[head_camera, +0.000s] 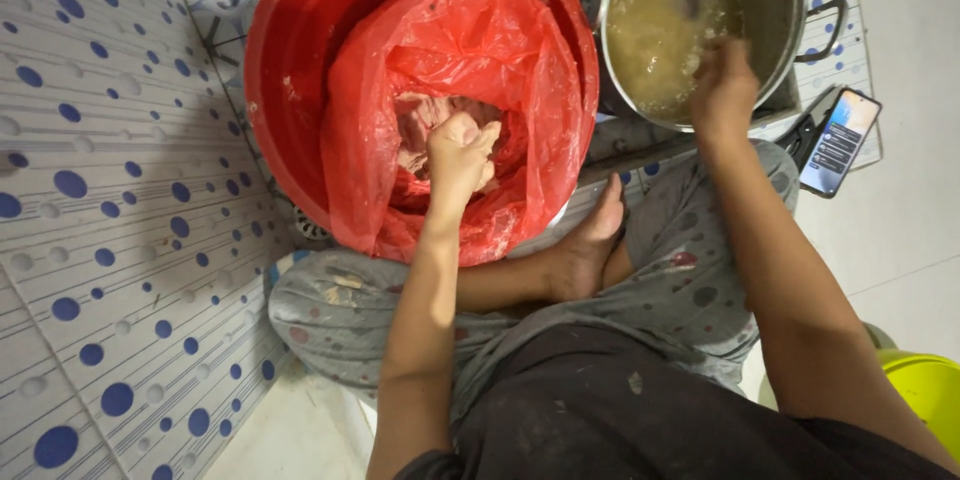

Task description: The person forms meatballs by hand from a red bowl containing ground meat and drops them into a pot of liquid using a spoon.

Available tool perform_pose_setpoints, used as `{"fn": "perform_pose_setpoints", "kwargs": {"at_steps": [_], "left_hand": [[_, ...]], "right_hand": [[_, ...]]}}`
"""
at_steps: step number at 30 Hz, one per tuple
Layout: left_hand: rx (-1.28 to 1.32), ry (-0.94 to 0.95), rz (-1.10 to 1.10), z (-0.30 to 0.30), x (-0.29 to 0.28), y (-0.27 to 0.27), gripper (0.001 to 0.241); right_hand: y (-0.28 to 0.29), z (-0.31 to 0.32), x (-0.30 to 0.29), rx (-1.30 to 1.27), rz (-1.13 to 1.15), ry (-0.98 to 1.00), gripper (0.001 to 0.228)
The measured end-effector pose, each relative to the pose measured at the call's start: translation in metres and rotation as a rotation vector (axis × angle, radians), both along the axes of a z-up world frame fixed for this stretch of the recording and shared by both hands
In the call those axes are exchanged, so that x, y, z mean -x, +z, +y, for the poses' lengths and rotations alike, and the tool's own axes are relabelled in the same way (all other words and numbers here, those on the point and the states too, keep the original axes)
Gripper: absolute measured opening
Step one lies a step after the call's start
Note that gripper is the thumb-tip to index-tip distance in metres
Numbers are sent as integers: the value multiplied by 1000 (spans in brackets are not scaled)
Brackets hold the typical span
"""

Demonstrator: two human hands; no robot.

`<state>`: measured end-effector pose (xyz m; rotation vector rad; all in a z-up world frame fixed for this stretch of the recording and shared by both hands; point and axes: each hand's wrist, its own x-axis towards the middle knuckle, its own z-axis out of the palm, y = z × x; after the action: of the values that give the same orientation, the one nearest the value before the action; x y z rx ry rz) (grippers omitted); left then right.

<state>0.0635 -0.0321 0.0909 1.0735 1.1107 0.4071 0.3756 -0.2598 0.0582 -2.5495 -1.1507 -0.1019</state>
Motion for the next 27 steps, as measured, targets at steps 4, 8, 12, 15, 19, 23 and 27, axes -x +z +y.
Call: {"fn": "perform_pose_setpoints", "kwargs": {"at_steps": [4, 8, 12, 15, 19, 23, 27], "left_hand": [[92, 69, -257, 9, 8, 42, 50], [507, 173, -592, 15, 7, 51, 31], [570, 123, -784, 14, 12, 19, 40], [447, 4, -828, 15, 14, 5, 32], [-608, -120, -469, -3, 9, -11, 26], [-784, -75, -285, -18, -3, -23, 14], [-62, 76, -385, -3, 7, -15, 21]], "right_hand": [[64, 12, 62, -426, 478, 25, 9], [116, 23, 140, -76, 301, 196, 16], [125, 43, 186, 36, 241, 325, 13], [124, 56, 196, 15, 524, 330, 13], [129, 62, 194, -55, 707, 264, 13], [141, 67, 193, -2, 632, 273, 14], [146, 52, 193, 310, 525, 292, 18]]}}
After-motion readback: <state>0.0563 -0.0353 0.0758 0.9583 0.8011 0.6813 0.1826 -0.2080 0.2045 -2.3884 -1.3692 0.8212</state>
